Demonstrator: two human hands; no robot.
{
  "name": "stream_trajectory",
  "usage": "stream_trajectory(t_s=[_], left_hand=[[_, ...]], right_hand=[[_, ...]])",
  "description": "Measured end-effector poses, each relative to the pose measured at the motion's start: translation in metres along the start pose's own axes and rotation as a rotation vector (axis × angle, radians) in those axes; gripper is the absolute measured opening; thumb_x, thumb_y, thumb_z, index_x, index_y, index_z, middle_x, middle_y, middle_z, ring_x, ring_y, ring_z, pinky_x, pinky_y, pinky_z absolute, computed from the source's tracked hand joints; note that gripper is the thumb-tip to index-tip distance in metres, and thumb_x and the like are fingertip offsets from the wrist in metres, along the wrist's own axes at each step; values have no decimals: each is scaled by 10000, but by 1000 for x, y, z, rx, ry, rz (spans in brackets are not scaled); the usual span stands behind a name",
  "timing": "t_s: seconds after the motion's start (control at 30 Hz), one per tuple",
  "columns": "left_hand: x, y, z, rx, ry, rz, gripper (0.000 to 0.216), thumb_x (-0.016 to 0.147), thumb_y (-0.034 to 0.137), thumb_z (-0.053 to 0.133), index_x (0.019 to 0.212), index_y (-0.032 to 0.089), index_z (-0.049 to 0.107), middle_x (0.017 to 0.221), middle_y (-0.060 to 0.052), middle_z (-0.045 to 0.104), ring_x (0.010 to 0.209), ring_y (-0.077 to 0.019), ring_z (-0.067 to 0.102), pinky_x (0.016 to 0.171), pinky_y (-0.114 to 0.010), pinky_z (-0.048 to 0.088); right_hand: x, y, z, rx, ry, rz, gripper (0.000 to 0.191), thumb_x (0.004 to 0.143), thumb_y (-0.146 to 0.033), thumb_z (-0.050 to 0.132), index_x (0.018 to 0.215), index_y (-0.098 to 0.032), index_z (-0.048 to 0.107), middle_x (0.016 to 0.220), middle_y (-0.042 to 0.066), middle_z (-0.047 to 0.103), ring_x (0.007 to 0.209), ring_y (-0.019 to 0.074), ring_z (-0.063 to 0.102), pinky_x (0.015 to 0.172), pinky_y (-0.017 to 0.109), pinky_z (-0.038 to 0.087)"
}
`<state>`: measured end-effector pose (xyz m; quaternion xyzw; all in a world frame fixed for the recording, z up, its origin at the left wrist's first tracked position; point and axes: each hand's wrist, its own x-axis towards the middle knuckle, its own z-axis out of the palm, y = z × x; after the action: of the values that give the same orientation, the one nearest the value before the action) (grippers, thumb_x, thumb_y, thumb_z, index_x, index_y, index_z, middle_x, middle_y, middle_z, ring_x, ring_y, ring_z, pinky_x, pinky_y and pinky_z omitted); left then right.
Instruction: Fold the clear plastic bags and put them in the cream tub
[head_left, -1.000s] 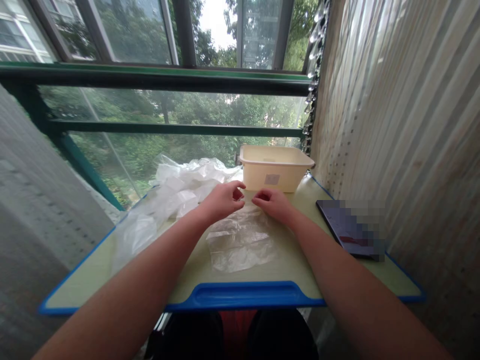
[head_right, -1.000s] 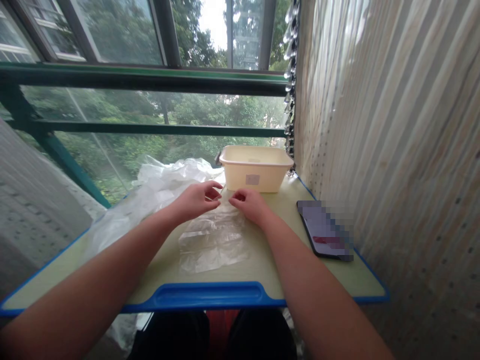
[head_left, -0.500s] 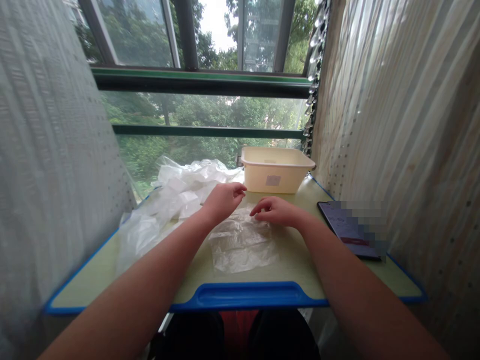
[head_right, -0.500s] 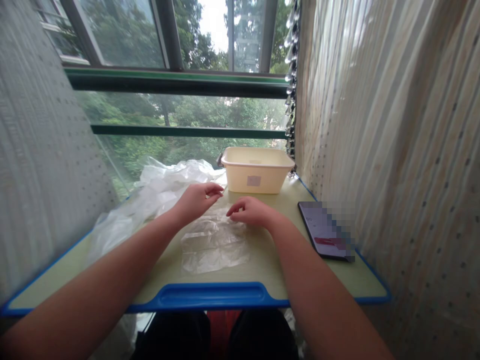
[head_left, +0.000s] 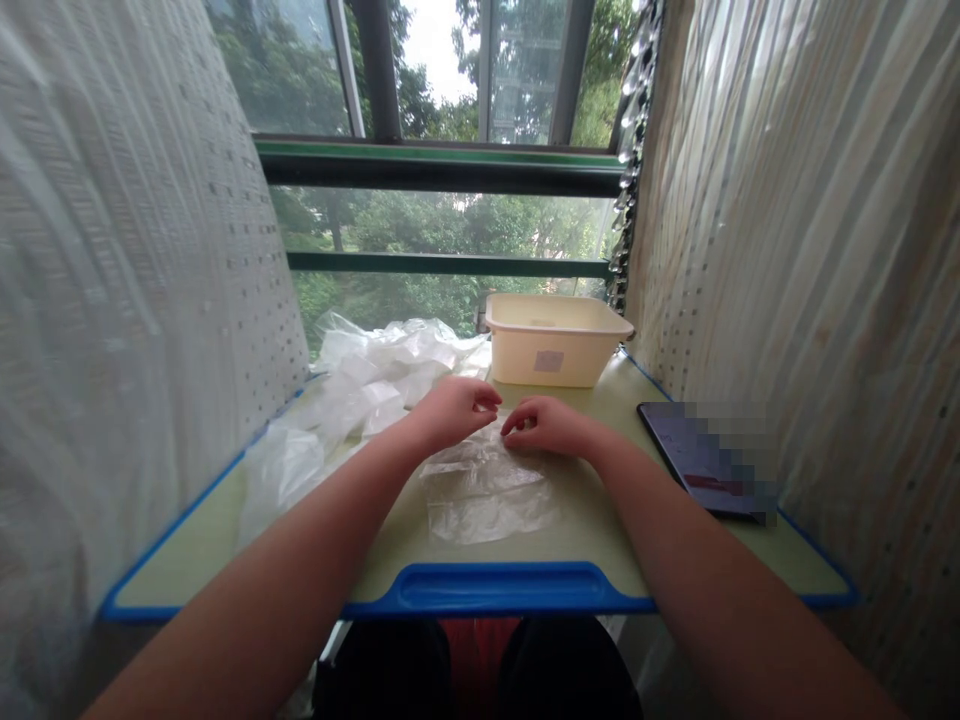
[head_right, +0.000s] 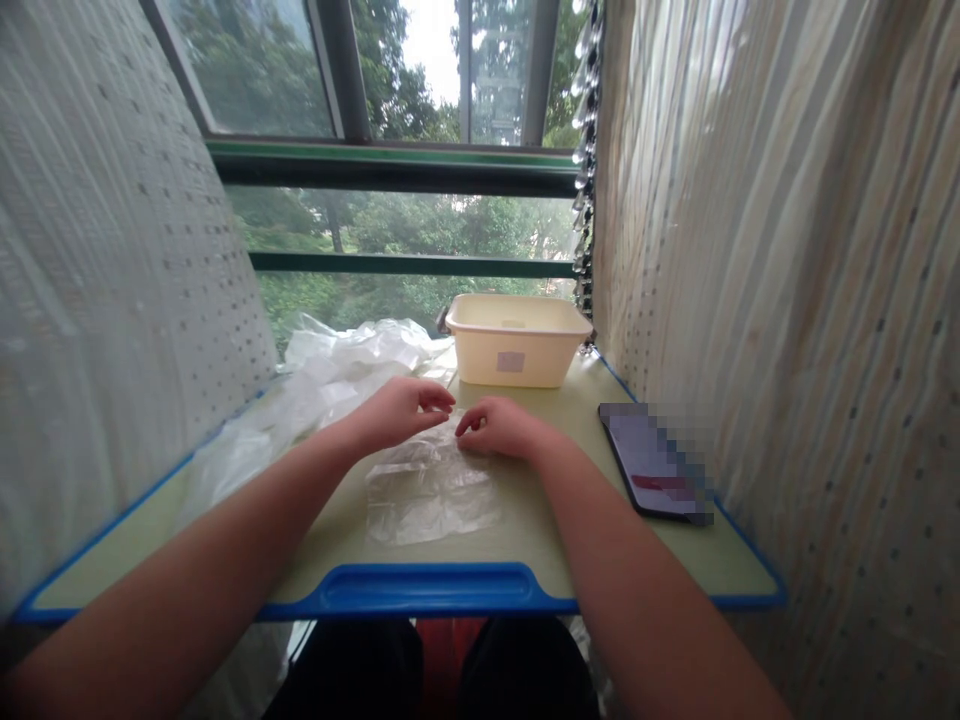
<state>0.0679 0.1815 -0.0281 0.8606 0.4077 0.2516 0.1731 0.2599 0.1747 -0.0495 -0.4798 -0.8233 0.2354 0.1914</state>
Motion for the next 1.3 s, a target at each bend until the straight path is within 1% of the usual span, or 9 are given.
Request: stream_trajectory(t_s=[0.17, 0.27, 0.4, 0.53, 0.6, 0.73, 0.9, 1.1, 1.3], left_hand=[[-6, 5, -1, -40, -120, -28, 334, 706, 248, 547, 1024, 178, 625, 852, -31, 697, 768, -159, 636, 696, -242, 488], [-8, 9, -3, -5, -181, -23, 376, 716, 291, 540, 1076, 199, 601, 894, -29, 692, 787, -164, 630, 692, -245, 477], [-14, 18, -8, 114, -294, 49, 306, 764, 356, 493, 999, 239, 650, 891, -23, 689, 761, -172, 618, 647, -237, 441], [-20, 24, -10, 214, -405, 135, 276, 807, 345, 439, 809, 232, 691, 722, -20, 683, 622, -159, 590, 581, -239, 393], [-23, 24, -9, 232, -395, 138, 263, 808, 333, 443, 823, 239, 689, 720, -29, 682, 622, -168, 589, 580, -248, 384], [-23, 20, -7, 190, -317, 104, 271, 793, 292, 467, 985, 260, 656, 834, -43, 691, 712, -191, 607, 609, -256, 393], [-19, 21, -8, 163, -309, 130, 272, 800, 260, 436, 848, 231, 702, 781, -33, 695, 675, -166, 597, 624, -242, 404], [-20, 22, -9, 176, -262, 88, 262, 774, 266, 466, 895, 237, 696, 803, -27, 696, 696, -168, 602, 627, -243, 421], [-18, 18, -6, 145, -199, 71, 288, 746, 166, 451, 904, 226, 684, 831, -23, 696, 742, -166, 612, 667, -244, 436]], right_hand=[[-2, 2, -10, 142, 69, 67, 230, 720, -283, 557, 867, -210, 718, 826, 14, 683, 719, 140, 573, 649, 223, 416], [-3, 1, -12, 166, 97, 86, 235, 724, -270, 548, 877, -209, 716, 835, 11, 693, 743, 146, 587, 661, 222, 424], [-4, 0, -9, 151, 60, 89, 229, 693, -252, 571, 855, -194, 722, 802, 13, 691, 708, 138, 583, 628, 208, 420], [-3, 1, -7, 117, 42, 82, 230, 669, -239, 586, 843, -188, 727, 760, 14, 677, 657, 124, 554, 588, 202, 402], [-3, 2, -5, 100, 25, 86, 238, 668, -248, 589, 856, -195, 725, 727, 11, 664, 628, 118, 536, 562, 203, 387], [-2, 3, -1, 50, 8, 82, 234, 655, -279, 616, 848, -203, 724, 674, 6, 634, 597, 114, 509, 535, 206, 361], [-2, 1, 1, 18, -20, 29, 210, 650, -298, 625, 814, -213, 725, 677, 0, 620, 609, 113, 510, 553, 207, 364], [-2, -2, 4, 44, -25, 46, 220, 649, -287, 623, 828, -201, 718, 683, -4, 615, 592, 104, 504, 538, 201, 358], [-1, -1, 5, 55, -45, 71, 214, 632, -289, 645, 815, -208, 719, 682, -8, 613, 602, 104, 513, 549, 195, 368]])
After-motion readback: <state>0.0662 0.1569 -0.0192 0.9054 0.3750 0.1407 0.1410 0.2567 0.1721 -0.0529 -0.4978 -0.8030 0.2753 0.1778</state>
